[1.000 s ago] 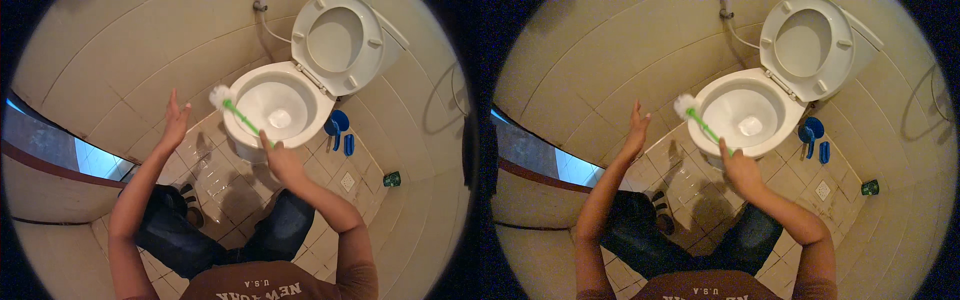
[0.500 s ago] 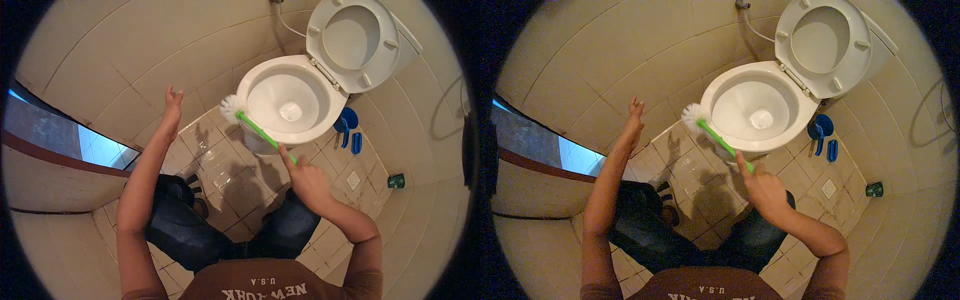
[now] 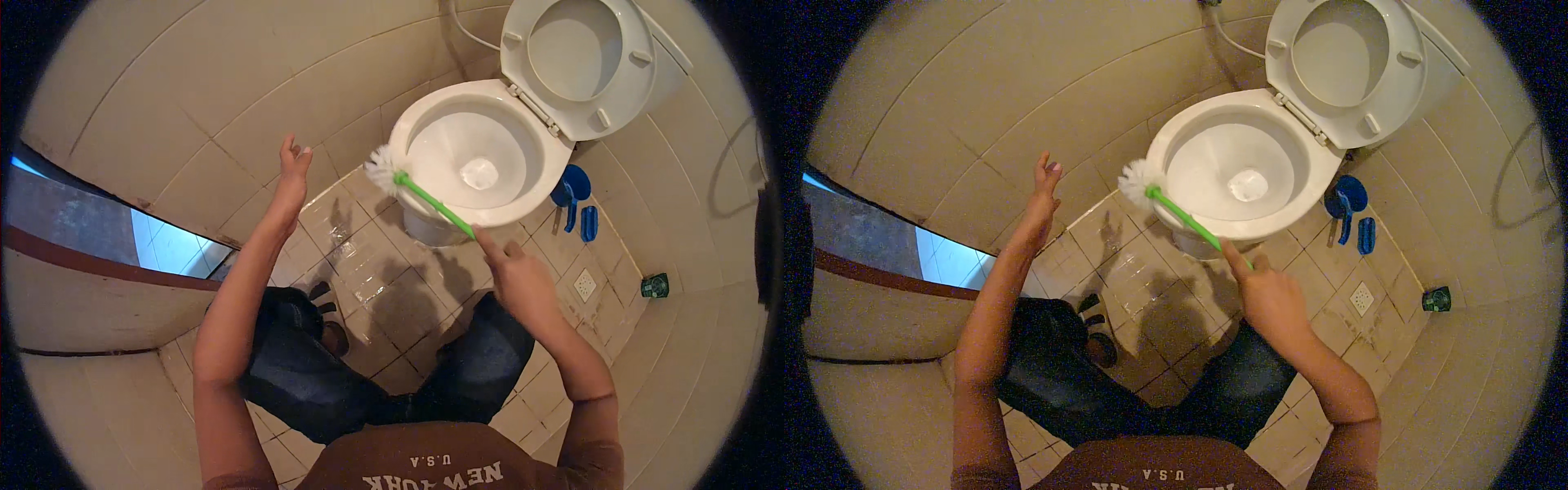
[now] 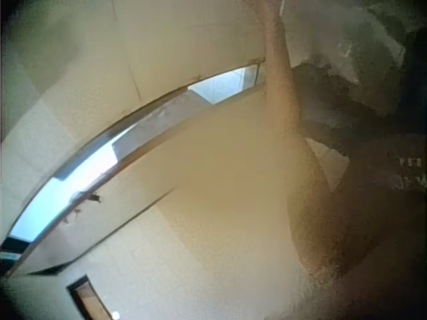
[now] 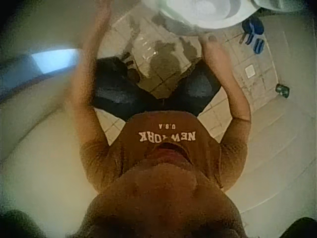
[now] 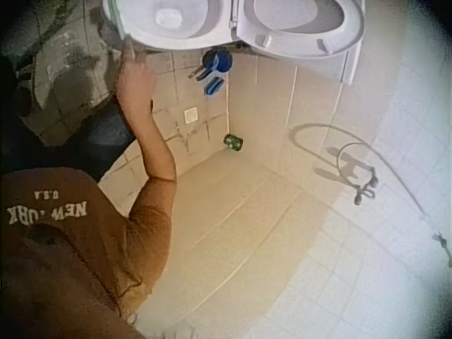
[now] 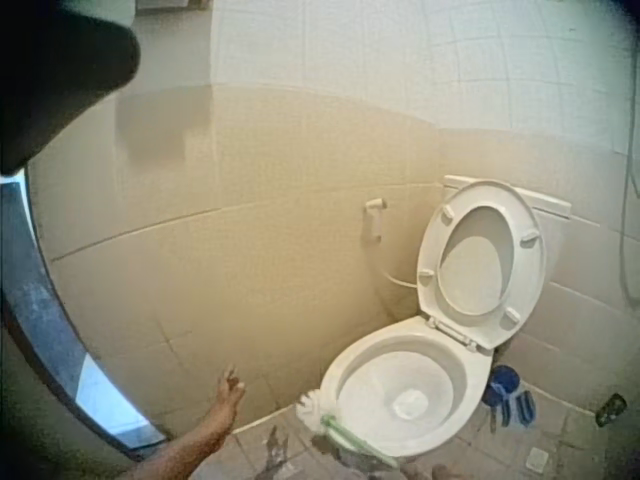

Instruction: The person scrubs the inside of a toilet bowl using a green toilet brush. They repeatedly scrub the bowl's interior surfaces, including the rim and water line, and occasionally rinse the brush in the bowl.

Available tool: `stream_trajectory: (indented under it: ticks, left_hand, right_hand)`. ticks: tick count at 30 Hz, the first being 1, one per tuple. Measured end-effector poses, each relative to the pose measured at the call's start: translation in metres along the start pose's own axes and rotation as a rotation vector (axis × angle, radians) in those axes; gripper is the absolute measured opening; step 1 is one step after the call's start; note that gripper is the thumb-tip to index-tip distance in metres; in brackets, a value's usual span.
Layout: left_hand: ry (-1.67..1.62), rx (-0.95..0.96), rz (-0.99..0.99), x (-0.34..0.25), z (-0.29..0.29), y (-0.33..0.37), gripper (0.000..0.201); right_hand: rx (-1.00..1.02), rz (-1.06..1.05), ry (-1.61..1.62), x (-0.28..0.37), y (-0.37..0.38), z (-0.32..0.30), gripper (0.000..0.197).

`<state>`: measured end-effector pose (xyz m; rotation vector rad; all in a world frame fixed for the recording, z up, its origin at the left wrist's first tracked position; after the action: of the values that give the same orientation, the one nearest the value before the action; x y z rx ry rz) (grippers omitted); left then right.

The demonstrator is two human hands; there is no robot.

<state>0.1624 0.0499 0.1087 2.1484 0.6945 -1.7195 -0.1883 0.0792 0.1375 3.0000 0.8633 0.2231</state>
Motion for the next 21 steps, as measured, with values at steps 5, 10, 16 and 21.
stream_trajectory:
  ticks: [5, 10, 16, 21]
  left_hand:
    - [-0.009, 0.052, 0.012, -0.006, 0.010, -0.012, 0.068]
    - [0.004, 0.046, -0.011, -0.001, 0.002, -0.016, 0.071]
    - [0.012, 0.048, -0.041, 0.004, -0.008, -0.031, 0.072]
    - [0.024, 0.079, -0.059, 0.009, -0.001, -0.026, 0.069]
  right_hand:
    - [-0.005, 0.076, 0.120, -0.028, -0.027, -0.032, 0.050]
    - [-0.134, 0.134, 0.204, -0.051, -0.001, -0.038, 0.039]
    - [-0.049, 0.141, 0.167, -0.042, 0.013, -0.013, 0.034]
    - [-0.142, 0.120, 0.318, -0.050, 0.077, 0.038, 0.032]
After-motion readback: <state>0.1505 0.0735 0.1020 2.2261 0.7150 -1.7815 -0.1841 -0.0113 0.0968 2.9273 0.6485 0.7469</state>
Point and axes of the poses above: each hand's wrist, its own y-axis towards the middle knuckle, its own z-axis out of the palm, x = y × z, the point moved 10 cm from there along y, towards the middle knuckle, and after that the axes turned 8 degrees about -x, right-handed, at the moved point
